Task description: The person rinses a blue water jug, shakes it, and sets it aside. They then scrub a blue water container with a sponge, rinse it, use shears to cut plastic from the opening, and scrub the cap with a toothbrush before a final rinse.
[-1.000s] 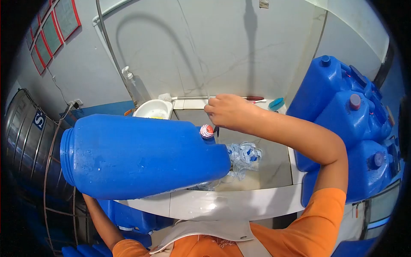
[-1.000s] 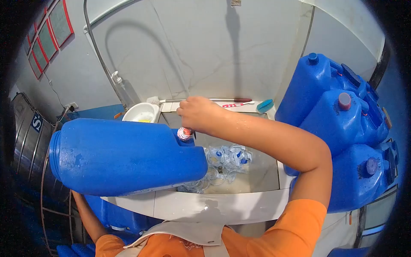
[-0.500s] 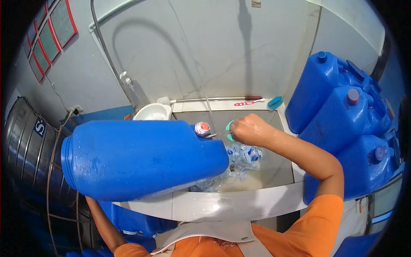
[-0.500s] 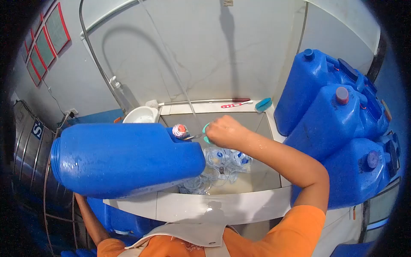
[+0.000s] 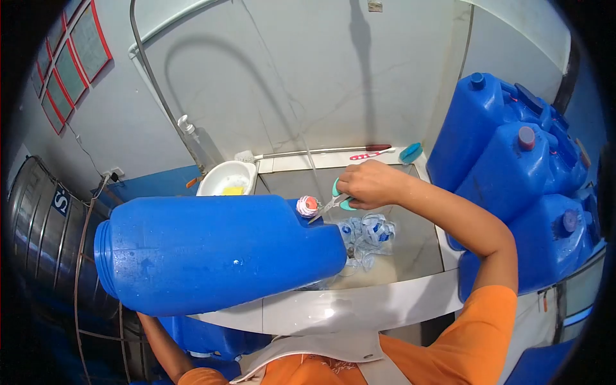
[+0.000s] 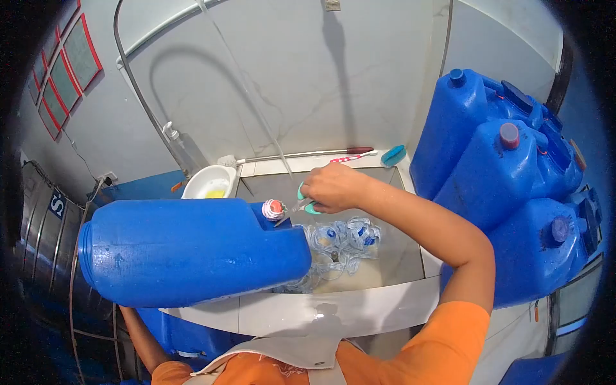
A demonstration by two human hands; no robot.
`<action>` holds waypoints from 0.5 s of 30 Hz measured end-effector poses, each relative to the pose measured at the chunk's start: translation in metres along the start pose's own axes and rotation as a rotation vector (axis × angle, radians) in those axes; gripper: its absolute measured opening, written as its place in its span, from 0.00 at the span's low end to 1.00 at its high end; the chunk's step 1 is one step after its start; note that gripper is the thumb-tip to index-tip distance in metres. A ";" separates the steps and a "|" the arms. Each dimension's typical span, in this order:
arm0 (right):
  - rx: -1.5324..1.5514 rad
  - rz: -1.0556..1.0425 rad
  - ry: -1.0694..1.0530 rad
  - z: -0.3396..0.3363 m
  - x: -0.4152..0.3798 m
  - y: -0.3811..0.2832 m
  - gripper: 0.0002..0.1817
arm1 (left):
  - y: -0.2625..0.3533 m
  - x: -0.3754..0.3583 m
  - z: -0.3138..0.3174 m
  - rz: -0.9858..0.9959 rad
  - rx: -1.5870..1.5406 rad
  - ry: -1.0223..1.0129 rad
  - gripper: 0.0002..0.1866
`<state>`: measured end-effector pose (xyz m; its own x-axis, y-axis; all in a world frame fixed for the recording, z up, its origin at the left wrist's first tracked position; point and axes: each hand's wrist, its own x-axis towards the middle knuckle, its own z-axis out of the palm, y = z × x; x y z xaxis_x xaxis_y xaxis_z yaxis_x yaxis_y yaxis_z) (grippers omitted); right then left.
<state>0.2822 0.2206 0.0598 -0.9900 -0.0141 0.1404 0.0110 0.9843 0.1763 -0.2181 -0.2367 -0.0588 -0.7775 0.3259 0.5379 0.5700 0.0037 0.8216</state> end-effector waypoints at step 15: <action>0.405 0.491 -0.187 0.028 -0.029 0.026 0.22 | -0.002 -0.008 -0.004 0.001 0.004 0.008 0.09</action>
<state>0.3075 0.2519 0.0328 -0.8918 0.4475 -0.0669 0.4492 0.8577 -0.2501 -0.2141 -0.2435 -0.0643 -0.7788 0.3182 0.5406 0.5721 0.0071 0.8201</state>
